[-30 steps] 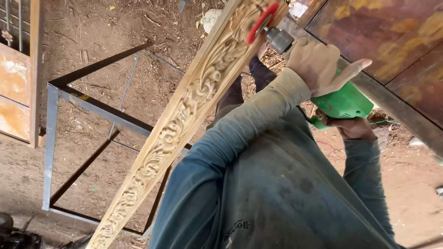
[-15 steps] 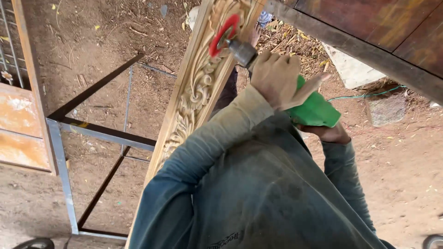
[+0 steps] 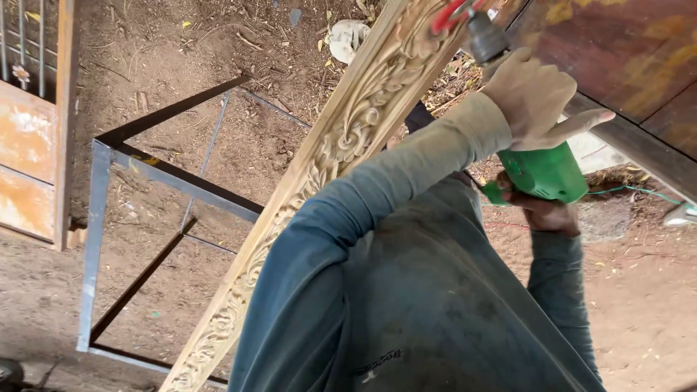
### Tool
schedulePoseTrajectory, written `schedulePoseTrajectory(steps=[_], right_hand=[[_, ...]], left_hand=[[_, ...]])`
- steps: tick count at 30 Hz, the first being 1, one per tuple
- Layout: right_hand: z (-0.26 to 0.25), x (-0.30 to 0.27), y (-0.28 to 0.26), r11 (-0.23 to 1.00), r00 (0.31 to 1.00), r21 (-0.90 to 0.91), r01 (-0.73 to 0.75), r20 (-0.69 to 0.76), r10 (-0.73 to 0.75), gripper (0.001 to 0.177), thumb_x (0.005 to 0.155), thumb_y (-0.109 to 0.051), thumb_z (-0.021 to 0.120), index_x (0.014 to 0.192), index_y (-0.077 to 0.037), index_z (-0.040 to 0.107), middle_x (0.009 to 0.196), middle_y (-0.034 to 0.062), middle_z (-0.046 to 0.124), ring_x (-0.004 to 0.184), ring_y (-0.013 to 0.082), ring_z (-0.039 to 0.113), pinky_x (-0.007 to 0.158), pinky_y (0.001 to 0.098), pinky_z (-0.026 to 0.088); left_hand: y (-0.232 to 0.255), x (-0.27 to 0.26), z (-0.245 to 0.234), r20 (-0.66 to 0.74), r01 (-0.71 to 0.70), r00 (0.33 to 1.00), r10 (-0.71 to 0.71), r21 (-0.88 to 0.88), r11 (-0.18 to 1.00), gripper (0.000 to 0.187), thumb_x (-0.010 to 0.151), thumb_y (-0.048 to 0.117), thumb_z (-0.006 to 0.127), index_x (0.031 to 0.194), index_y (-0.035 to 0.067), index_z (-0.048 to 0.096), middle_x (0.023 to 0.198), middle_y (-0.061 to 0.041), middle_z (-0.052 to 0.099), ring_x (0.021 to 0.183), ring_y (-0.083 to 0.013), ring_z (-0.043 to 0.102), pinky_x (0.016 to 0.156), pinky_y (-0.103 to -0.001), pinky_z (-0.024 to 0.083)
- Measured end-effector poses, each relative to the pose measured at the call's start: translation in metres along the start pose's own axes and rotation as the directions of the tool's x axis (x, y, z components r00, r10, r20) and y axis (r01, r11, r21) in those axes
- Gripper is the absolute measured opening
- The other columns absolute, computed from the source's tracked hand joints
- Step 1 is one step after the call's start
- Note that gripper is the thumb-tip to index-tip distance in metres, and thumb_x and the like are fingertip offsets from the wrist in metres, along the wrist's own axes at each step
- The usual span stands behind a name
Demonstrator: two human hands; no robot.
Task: Polishing a decorative carved wooden beam using a power drill with a sanding wheel attachment.
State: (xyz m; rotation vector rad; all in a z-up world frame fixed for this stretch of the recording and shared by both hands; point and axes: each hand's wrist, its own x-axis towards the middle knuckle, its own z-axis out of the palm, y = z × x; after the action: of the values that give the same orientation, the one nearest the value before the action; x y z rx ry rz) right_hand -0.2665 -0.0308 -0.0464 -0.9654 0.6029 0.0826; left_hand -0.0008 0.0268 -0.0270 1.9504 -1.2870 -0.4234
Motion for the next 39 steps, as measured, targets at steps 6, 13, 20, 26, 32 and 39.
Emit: schedulePoseTrajectory(steps=[6,13,20,26,32,39], right_hand=[[0.033,0.016,0.024,0.999,0.994,-0.014,0.041,-0.103,-0.042,0.048,0.079,0.013,0.07,0.123,-0.005,0.063,0.107,0.0079,0.064,0.107,0.0234,0.062,0.101,0.0413,0.052],[0.09,0.021,0.049,0.946,0.98,-0.298,0.128,-0.108,-0.167,0.031,0.089,0.007,0.076,0.116,-0.004,0.066,0.111,0.0054,0.067,0.107,0.0168,0.065,0.095,0.0349,0.058],[0.094,0.01,0.035,0.914,0.978,-0.406,-0.01,-0.195,-0.076,0.038,0.082,0.003,0.08,0.118,-0.002,0.07,0.108,0.0087,0.076,0.099,0.018,0.073,0.089,0.0351,0.061],[0.079,-0.018,0.05,0.652,0.953,-0.707,0.276,0.114,-0.28,0.044,0.076,-0.005,0.084,0.117,-0.003,0.07,0.109,0.0092,0.076,0.1,0.0189,0.074,0.094,0.0339,0.059],[0.073,-0.032,0.054,0.622,0.96,-0.767,0.158,-0.027,-0.277,0.039,0.08,-0.008,0.086,0.117,-0.007,0.075,0.11,0.007,0.078,0.103,0.0199,0.073,0.094,0.0352,0.057],[0.059,-0.026,0.086,0.567,0.921,-0.77,0.292,0.068,-0.383,0.06,0.077,-0.008,0.084,0.132,0.001,0.061,0.132,0.0111,0.066,0.124,0.0256,0.061,0.111,0.0453,0.038]], left_hand=[[-0.02,0.002,-0.023,0.09,-0.143,0.986,0.141,0.015,0.99,0.076,0.089,0.08,0.037,0.049,0.022,0.065,0.048,-0.003,0.064,0.039,-0.0182,0.056,0.07,-0.042,0.051],[-0.053,-0.037,-0.063,-0.033,-0.414,0.909,0.415,0.032,0.91,0.075,0.1,0.076,0.047,0.066,0.012,0.066,0.059,-0.008,0.064,0.054,-0.0281,0.061,0.073,-0.045,0.05],[-0.052,-0.074,-0.076,-0.13,-0.333,0.935,0.331,0.01,0.943,0.072,0.101,0.073,0.047,0.074,0.009,0.065,0.07,-0.01,0.067,0.073,-0.0292,0.068,0.085,-0.041,0.049],[-0.034,-0.114,-0.062,0.048,-0.116,0.992,0.121,-0.1,0.988,0.065,0.092,0.069,0.053,0.079,0.007,0.067,0.065,-0.011,0.065,0.063,-0.0276,0.065,0.076,-0.043,0.048],[-0.027,-0.111,-0.043,-0.187,-0.319,0.932,0.312,-0.009,0.948,0.068,0.099,0.07,0.048,0.075,0.008,0.063,0.066,-0.011,0.064,0.064,-0.0308,0.064,0.078,-0.042,0.048],[-0.038,-0.119,-0.04,-0.147,-0.279,0.952,0.269,-0.051,0.959,0.064,0.096,0.071,0.048,0.072,0.014,0.065,0.066,-0.006,0.066,0.06,-0.0239,0.066,0.076,-0.045,0.05]])
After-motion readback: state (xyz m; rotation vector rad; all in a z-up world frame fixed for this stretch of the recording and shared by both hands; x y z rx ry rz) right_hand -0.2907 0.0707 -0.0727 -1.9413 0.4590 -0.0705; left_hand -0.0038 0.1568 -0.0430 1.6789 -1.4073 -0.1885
